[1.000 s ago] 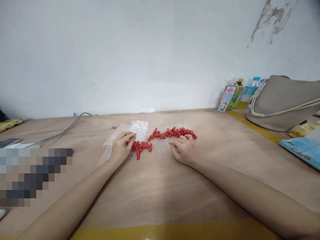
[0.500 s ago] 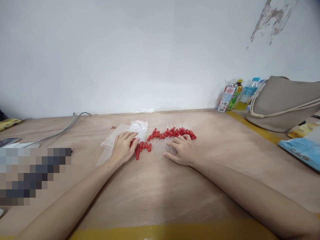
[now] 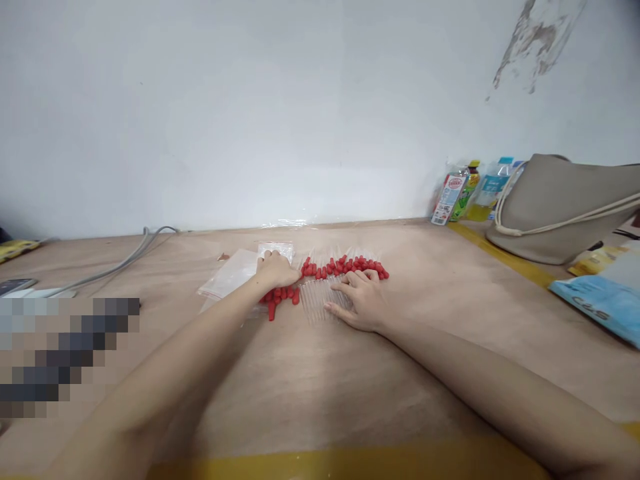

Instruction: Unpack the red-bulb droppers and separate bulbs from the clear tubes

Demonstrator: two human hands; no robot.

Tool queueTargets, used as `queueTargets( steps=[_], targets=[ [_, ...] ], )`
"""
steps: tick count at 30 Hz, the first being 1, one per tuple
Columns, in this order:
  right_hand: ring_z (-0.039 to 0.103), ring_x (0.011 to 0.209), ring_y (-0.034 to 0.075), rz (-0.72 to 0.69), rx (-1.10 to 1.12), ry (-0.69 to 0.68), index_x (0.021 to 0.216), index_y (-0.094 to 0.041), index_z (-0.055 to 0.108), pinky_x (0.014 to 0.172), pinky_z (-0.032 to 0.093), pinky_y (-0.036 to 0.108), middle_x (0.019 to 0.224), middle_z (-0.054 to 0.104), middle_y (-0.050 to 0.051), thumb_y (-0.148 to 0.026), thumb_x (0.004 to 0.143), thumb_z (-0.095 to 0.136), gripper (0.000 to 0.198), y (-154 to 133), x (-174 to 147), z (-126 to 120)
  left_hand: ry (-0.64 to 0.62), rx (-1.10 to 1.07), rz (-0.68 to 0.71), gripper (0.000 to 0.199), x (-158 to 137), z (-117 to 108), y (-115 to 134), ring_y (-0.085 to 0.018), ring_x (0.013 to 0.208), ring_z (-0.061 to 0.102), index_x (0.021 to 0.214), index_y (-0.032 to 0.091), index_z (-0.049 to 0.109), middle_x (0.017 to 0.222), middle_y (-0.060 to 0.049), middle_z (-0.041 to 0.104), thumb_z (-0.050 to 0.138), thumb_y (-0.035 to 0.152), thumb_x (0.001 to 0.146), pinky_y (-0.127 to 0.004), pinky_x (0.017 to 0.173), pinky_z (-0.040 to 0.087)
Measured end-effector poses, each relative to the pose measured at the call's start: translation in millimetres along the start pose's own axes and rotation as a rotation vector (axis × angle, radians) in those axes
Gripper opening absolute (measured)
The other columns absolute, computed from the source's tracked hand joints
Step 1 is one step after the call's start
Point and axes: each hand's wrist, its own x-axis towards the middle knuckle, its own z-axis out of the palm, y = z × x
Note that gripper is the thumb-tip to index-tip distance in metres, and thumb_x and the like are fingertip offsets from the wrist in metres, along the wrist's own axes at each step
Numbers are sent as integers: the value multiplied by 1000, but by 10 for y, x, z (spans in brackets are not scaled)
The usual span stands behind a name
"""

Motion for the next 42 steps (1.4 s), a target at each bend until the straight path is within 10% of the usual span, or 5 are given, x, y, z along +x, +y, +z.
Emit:
queueTargets(
  steps=[9,18,29,36,42],
  targets=[
    [50,82,18,10,18,59,91,-19,63,82,26,37,85,57,6,-54,77,50,40,8,1,26,119,-67,-71,33,-53,-150,-101,-31,91,56,70,14,64,85,-15,64,44,41,68,-36,72,42],
    [48,107,23,-44,-3,287,122,-14,45,90,30,39,117,52,14,-47,77,52,57,21,12,-14,514,-252,531,4,-745,206,-126,-13,54,51,66,18,45,61,0,53,46,15,68,-24,52,39],
    [50,108,19,-192,19,149,106,-23,59,102,19,43,110,62,4,-38,83,51,28,14,6,21,688,-475,852,13,-821,493,-138,-15,88,61,82,19,50,96,-4,65,47,7,79,-29,79,49],
    [54,102,16,-235,49,132,90,-25,64,103,16,42,94,67,-1,-32,85,50,16,32,2,54,616,-386,751,33,-802,468,-74,-22,118,44,113,17,51,119,-10,56,54,25,81,-40,97,40],
    [54,101,17,-255,58,82,90,-24,64,101,19,44,96,67,2,-33,85,49,19,11,2,40,651,-306,841,15,-723,479,-42,-20,117,47,93,21,62,108,-4,63,50,25,84,-42,100,34]
  ],
)
